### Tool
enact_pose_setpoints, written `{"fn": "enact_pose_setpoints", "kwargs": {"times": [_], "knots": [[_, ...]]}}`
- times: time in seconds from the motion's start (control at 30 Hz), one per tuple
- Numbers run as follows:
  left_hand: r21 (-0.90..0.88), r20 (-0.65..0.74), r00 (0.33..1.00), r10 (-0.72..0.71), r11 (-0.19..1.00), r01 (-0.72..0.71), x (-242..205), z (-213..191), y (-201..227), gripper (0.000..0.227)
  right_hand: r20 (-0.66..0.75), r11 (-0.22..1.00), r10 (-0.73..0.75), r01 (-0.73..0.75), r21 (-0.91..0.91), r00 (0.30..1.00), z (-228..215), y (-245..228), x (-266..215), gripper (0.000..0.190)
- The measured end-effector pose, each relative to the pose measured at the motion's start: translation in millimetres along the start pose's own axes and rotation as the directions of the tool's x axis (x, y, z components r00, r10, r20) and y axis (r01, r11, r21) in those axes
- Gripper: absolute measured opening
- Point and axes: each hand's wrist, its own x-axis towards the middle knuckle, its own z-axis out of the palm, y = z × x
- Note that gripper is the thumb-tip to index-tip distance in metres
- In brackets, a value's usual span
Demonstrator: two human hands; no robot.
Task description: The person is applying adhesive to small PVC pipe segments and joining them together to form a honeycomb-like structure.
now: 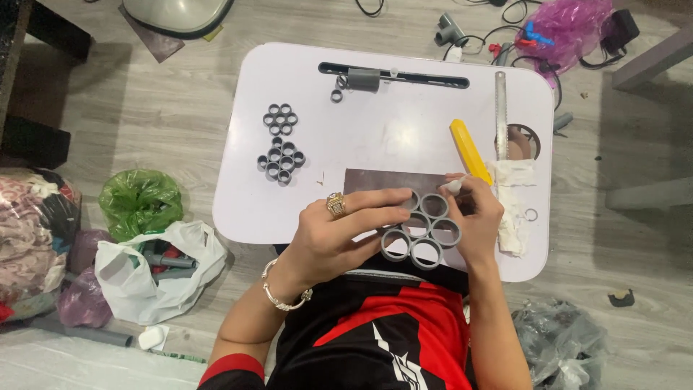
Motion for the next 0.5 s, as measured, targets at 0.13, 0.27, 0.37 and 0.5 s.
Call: {"fn": "enact_pose_setpoints", "kwargs": {"times": [0.13,0.27,0.37,0.5], "knots": [[0.040,-0.038,0.998,0.051,0.998,-0.049,-1.8,-0.1,-2.4,0.024,0.013,1.000,-0.011,0.011,0.006,1.000,2.1,-0.4,-0.6,0.011],[0.096,-0.078,0.986,0.150,0.985,-0.142,1.2,-0.6,0.1,0.019,0.009,1.000,-0.031,0.031,-0.002,0.999,1.8,3.0,-0.7,0.011],[0.112,-0.096,0.972,0.213,0.973,-0.202,2.1,0.2,-0.7,0.017,0.002,1.000,-0.014,0.014,-0.012,1.000,2.0,10.0,-5.2,0.011],[0.179,-0.114,0.945,0.307,0.942,-0.284,3.3,-2.5,-1.0,0.015,-0.010,1.000,-0.003,0.003,-0.024,1.000,2.9,10.8,-4.5,0.010]]}}
